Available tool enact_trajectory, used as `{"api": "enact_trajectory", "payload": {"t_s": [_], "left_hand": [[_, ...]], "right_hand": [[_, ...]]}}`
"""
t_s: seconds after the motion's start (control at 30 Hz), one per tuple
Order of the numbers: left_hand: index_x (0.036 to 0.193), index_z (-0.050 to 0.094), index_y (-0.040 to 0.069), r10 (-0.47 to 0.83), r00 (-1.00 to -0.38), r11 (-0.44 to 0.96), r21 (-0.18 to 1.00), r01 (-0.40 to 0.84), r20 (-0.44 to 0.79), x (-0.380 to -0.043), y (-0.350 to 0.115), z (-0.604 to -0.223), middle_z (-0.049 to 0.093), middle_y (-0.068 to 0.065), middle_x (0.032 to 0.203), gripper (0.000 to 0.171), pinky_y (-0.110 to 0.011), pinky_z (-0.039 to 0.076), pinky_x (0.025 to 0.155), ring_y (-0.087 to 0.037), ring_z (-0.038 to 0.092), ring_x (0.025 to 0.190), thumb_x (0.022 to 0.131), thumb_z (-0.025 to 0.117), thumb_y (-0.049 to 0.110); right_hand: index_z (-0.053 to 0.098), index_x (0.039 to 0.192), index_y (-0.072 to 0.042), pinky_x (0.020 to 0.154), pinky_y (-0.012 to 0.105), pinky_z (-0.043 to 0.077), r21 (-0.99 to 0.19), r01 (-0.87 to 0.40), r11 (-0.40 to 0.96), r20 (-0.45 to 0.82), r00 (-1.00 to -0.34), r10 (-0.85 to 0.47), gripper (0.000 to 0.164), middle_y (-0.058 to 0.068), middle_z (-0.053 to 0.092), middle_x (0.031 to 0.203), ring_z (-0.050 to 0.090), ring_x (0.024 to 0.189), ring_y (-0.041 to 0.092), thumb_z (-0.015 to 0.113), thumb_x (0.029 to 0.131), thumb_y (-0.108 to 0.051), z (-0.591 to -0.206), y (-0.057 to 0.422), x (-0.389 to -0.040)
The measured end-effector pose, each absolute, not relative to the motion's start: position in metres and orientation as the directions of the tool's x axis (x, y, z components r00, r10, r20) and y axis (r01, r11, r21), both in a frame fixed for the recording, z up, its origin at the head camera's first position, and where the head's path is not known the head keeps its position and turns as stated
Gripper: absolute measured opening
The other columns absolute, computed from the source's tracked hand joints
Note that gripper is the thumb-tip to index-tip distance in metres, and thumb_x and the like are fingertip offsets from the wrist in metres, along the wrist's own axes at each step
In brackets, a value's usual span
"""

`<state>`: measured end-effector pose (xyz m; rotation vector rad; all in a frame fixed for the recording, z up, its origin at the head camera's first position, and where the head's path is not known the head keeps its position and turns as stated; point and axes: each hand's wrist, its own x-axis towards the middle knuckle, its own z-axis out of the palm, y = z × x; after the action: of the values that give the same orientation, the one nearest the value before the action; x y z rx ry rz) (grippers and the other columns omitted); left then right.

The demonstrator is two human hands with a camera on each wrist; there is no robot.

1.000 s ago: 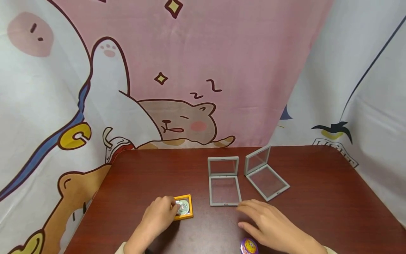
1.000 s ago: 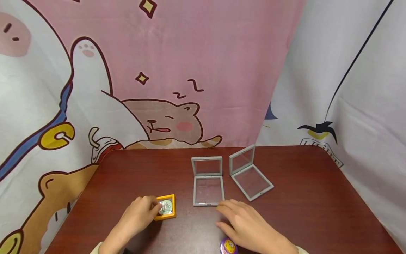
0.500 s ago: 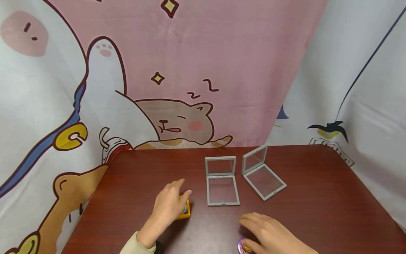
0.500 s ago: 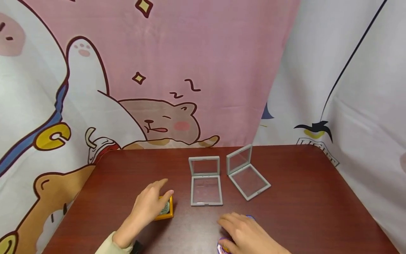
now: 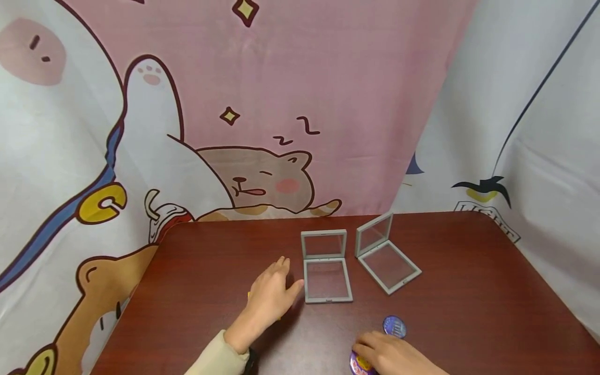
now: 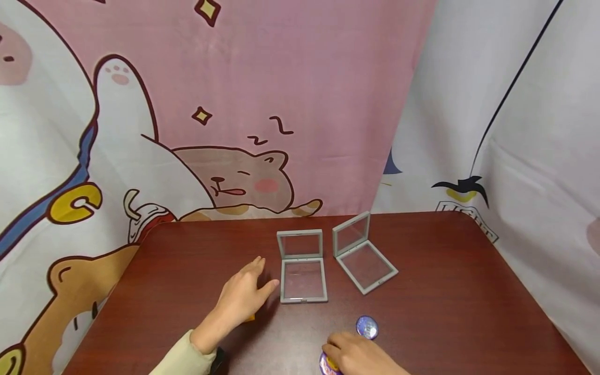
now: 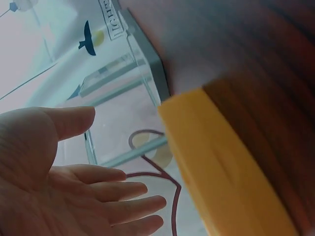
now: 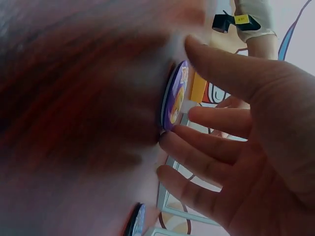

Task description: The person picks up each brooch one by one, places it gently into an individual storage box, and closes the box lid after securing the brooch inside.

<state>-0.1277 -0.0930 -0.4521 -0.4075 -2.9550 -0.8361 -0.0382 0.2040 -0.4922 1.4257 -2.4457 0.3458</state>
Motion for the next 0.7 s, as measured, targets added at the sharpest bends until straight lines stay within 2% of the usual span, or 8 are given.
{"api": "enact_trajectory", "payload": {"t_s": [0.23,0.43,0.6,0.7], "left_hand": [[0.136,0.063,-0.009,0.288,-0.951,0.829,0.467,0.308,0.117,-0.131,-0.072,-0.458,0.06,-0.027,0.142,0.058,-0.056,0.048,0.105,-0.042,0.06,0.13,0.097,0.075,0.033],[0.125,0.07,-0.006,0.314,-0.939,0.865,0.366,0.344,0.143,-0.134,-0.059,-0.461,0.07,-0.021,0.126,0.048,-0.053,0.055,0.091,-0.038,0.068,0.11,0.095,0.076,0.031],[0.121,0.072,-0.005,0.299,-0.951,0.893,0.33,0.308,0.078,-0.138,-0.053,-0.462,0.072,-0.016,0.112,0.046,-0.051,0.055,0.082,-0.035,0.067,0.097,0.095,0.076,0.032],[0.107,0.074,-0.002,0.281,-0.959,0.899,0.339,0.277,0.038,-0.14,-0.051,-0.464,0.07,-0.014,0.1,0.035,-0.051,0.054,0.077,-0.033,0.064,0.09,0.095,0.075,0.03]], "right_hand": [[0.074,0.104,-0.013,0.074,0.02,0.048,-0.068,-0.87,0.489,0.36,-0.479,-0.801,0.048,-0.008,0.061,0.099,0.055,0.087,0.003,0.074,0.092,-0.059,-0.496,0.205,-0.038],[0.074,0.1,-0.012,0.069,0.016,0.042,-0.039,-0.87,0.491,0.352,-0.472,-0.808,0.051,-0.012,0.052,0.092,0.046,0.081,-0.001,0.075,0.089,-0.062,-0.495,0.205,-0.038],[0.074,0.101,-0.01,0.067,0.013,0.035,-0.079,-0.862,0.501,0.313,-0.498,-0.809,0.055,-0.014,0.046,0.089,0.039,0.079,-0.003,0.071,0.091,-0.064,-0.495,0.206,-0.038],[0.073,0.1,-0.011,0.067,0.012,0.034,-0.085,-0.858,0.507,0.309,-0.506,-0.805,0.055,-0.014,0.044,0.088,0.038,0.079,-0.003,0.071,0.091,-0.065,-0.496,0.206,-0.039]]}}
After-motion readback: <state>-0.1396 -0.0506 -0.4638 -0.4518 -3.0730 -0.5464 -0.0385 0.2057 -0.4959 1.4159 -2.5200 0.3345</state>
